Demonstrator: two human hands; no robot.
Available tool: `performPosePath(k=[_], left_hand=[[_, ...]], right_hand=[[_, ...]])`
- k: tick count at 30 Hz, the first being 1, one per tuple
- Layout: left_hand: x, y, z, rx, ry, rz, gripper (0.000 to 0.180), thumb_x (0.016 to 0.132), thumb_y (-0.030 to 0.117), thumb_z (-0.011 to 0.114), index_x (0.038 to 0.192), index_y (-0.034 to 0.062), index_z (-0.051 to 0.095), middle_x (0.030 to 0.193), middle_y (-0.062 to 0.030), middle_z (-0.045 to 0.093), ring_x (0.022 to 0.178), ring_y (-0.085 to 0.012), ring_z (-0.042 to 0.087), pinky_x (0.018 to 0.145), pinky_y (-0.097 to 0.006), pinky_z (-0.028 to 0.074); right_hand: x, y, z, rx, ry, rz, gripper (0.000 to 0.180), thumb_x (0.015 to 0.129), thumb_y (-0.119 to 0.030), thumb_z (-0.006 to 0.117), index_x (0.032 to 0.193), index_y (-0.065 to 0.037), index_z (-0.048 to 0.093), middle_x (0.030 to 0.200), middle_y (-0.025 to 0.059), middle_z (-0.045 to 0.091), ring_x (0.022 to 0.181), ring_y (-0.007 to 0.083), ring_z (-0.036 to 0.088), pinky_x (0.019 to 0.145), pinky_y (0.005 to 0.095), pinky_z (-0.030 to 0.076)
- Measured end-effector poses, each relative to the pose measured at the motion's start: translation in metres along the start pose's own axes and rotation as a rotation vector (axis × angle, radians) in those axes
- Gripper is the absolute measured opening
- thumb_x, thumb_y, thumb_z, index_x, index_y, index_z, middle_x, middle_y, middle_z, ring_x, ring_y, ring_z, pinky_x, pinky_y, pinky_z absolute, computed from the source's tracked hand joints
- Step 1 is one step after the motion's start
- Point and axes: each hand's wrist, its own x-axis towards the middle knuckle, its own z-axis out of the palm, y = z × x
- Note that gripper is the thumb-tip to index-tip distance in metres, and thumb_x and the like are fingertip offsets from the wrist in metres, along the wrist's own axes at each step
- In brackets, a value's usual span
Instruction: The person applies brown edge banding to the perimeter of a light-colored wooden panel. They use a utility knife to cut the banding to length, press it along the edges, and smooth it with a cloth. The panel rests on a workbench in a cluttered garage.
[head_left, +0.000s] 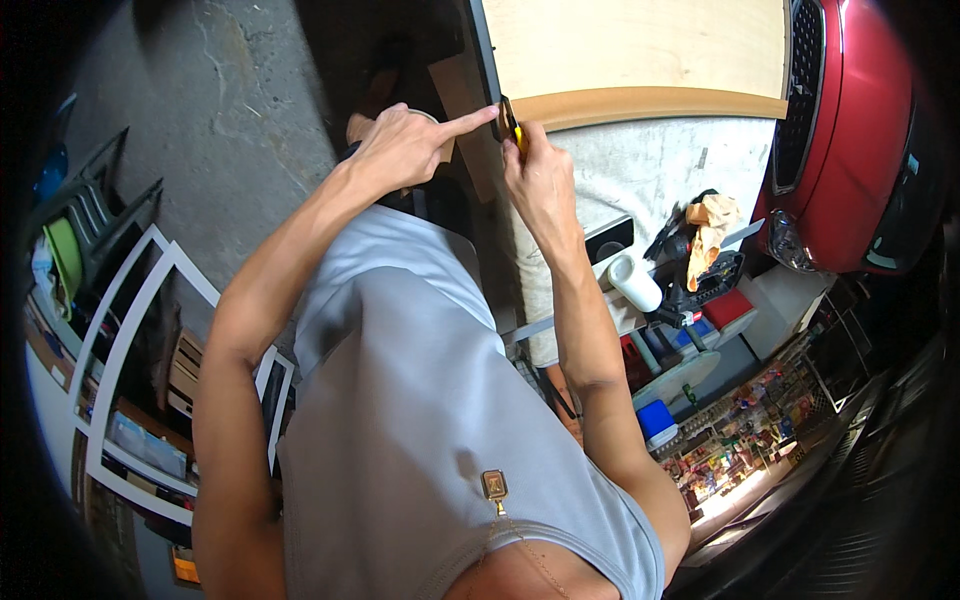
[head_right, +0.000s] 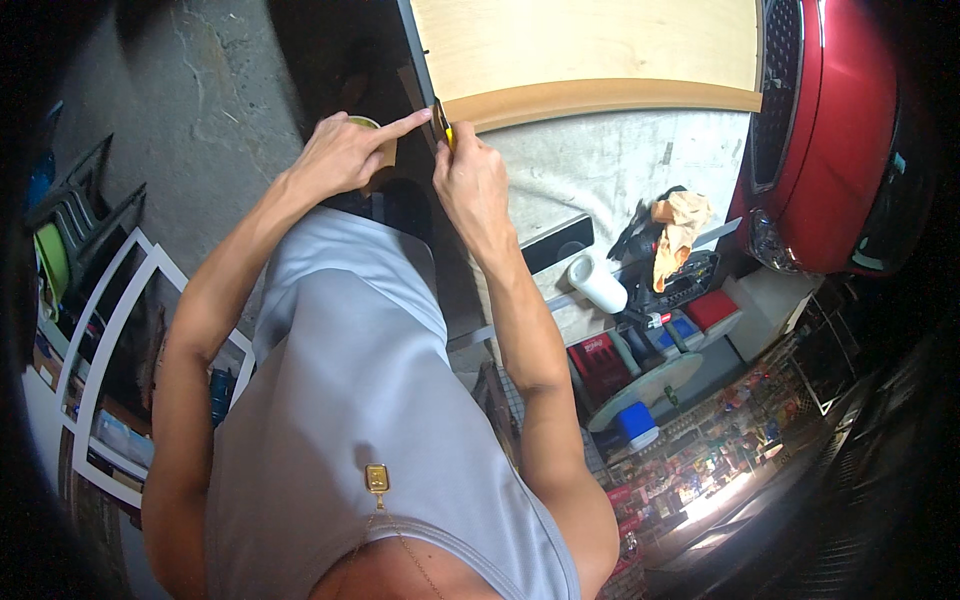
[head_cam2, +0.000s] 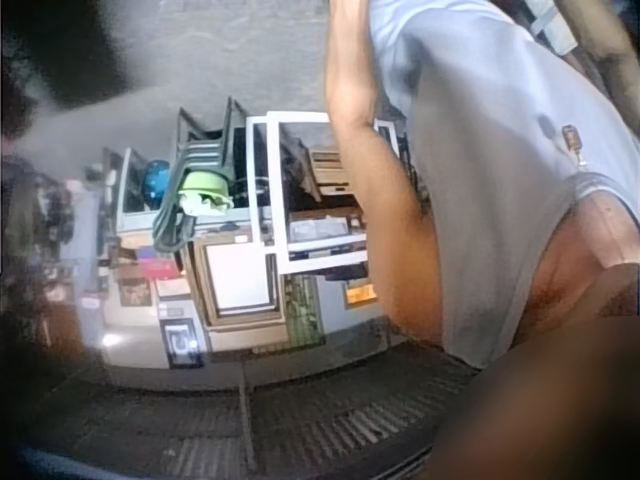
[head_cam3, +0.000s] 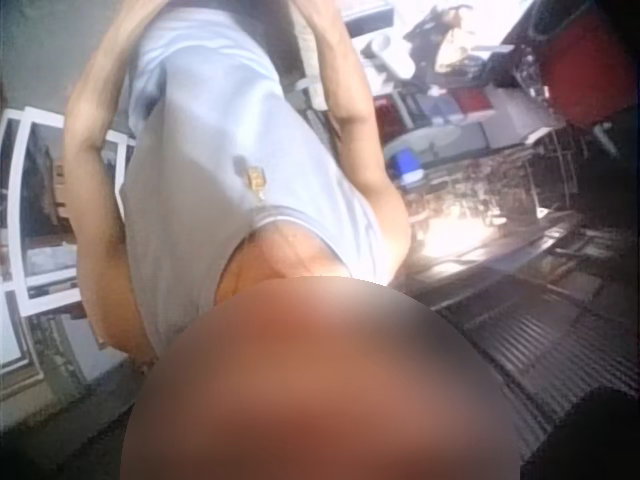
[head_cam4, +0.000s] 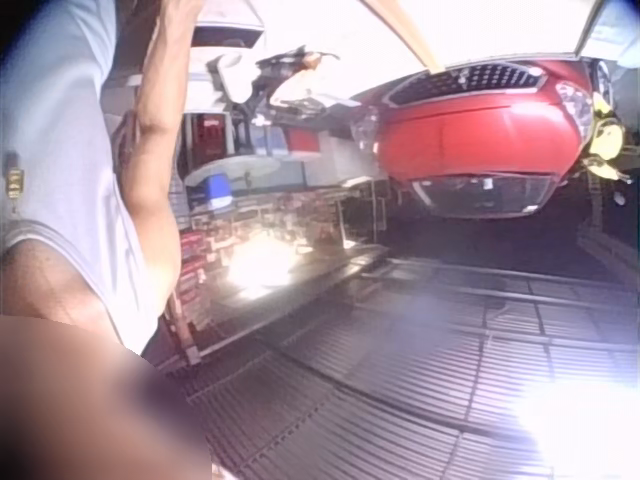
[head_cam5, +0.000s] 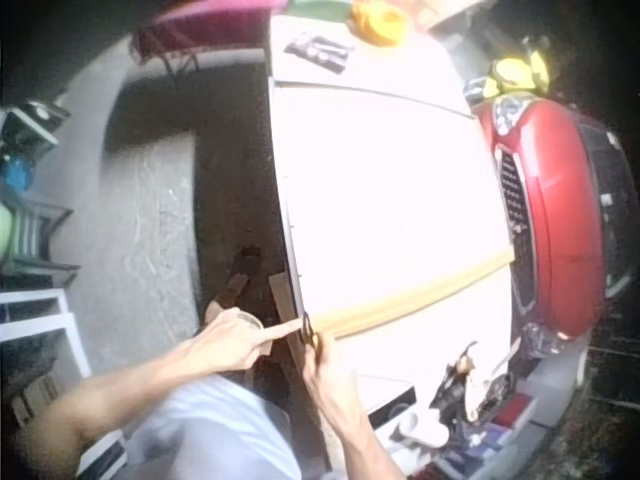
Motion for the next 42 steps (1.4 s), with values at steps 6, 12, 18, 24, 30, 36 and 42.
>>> performPosePath(k=[6,12,18,24,30,36,42], left_hand=[[0.005,0.003,-0.014,0.256,-0.092,-0.051,0.087,0.077,0.001,0.059,0.148,0.0452,0.035,0.054,-0.0087,0.057,0.047,-0.0224,0.057,0.058,-0.039,0.050],[0.007,0.005,-0.021,0.264,-0.144,-0.106,0.087,0.078,0.000,0.058,0.148,0.0455,0.034,0.050,-0.0090,0.055,0.041,-0.0226,0.053,0.046,-0.037,0.047],[0.010,0.024,-0.051,0.180,-0.087,-0.077,0.089,0.075,0.002,0.060,0.149,0.0435,0.034,0.057,-0.0145,0.059,0.048,-0.0276,0.058,0.051,-0.038,0.049],[0.105,0.063,-0.127,0.126,0.295,0.119,0.073,0.076,0.006,0.064,0.145,0.0240,0.048,0.055,-0.0085,0.046,0.046,-0.0223,0.049,0.052,-0.037,0.041],[0.280,0.053,-0.104,0.564,0.275,0.290,0.071,0.082,0.016,0.070,0.148,0.0115,0.042,0.072,-0.0090,0.061,0.067,-0.0224,0.055,0.068,-0.038,0.043],[0.329,0.100,-0.059,0.101,0.483,0.404,0.069,0.080,0.031,0.075,0.136,0.0002,0.049,0.105,-0.0179,0.061,0.095,-0.0307,0.055,0.089,-0.043,0.041],[0.414,0.155,0.033,-0.198,0.019,0.412,0.035,0.076,0.042,0.077,0.085,0.0089,0.070,0.087,-0.0035,0.063,0.085,-0.0235,0.052,0.081,-0.038,0.036]], right_hand=[[0.014,-0.007,-0.003,-0.074,-0.023,-0.082,0.012,0.089,-0.007,0.057,0.090,0.005,0.054,0.070,0.0308,0.061,0.070,0.0488,0.062,0.060,0.0539,0.049],[-0.010,0.000,-0.005,-0.120,-0.098,0.028,0.012,0.090,-0.008,0.056,0.090,0.004,0.053,0.074,0.0294,0.063,0.068,0.0485,0.063,0.060,0.0549,0.050],[-0.028,0.001,-0.016,0.032,0.017,0.014,0.018,0.090,-0.010,0.059,0.105,0.000,0.058,0.079,0.0280,0.063,0.073,0.0478,0.062,0.063,0.0515,0.050],[-0.005,0.078,-0.129,0.240,0.282,0.062,0.028,0.093,-0.014,0.064,0.118,-0.002,0.061,0.067,0.0073,0.057,0.059,0.0115,0.056,0.057,0.0296,0.047],[0.117,0.286,-0.276,-0.246,0.604,0.353,0.028,0.093,-0.024,0.059,0.118,-0.012,0.062,0.083,0.0207,0.067,0.081,0.0378,0.067,0.073,0.0448,0.051],[0.180,0.381,-0.351,-0.374,0.526,0.708,0.034,0.094,-0.034,0.057,0.125,-0.021,0.060,0.114,0.0124,0.069,0.110,0.0333,0.063,0.090,0.0490,0.047],[0.222,0.397,-0.374,-0.442,0.386,0.744,0.031,0.096,-0.032,0.053,0.125,-0.025,0.060,0.116,0.0078,0.069,0.113,0.0329,0.062,0.094,0.0531,0.042]])
